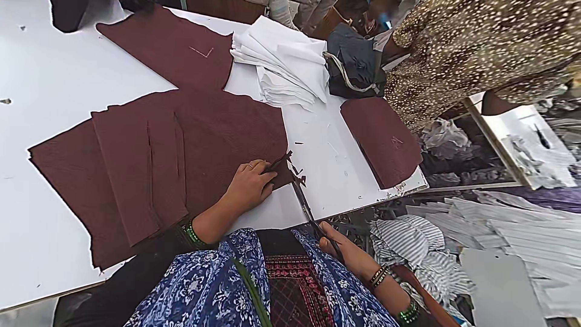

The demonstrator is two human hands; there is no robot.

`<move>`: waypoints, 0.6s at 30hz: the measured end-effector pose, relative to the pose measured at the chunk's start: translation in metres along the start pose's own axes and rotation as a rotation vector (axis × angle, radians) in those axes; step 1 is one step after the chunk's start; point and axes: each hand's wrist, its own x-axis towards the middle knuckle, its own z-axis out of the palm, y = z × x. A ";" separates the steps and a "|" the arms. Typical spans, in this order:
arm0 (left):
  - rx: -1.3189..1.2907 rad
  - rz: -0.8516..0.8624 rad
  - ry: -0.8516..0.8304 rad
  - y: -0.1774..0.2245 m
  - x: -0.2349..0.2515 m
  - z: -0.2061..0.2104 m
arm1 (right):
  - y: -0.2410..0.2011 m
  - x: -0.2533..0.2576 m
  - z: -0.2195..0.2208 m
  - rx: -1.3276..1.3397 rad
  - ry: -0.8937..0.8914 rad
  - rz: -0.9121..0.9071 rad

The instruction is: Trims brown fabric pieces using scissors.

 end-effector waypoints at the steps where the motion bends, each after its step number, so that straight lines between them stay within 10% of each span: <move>1: 0.001 0.003 0.005 0.000 0.000 0.000 | -0.001 0.002 -0.001 0.004 0.005 -0.003; 18: -0.067 0.028 0.026 -0.001 -0.001 -0.002 | -0.005 0.014 0.003 0.096 0.212 -0.122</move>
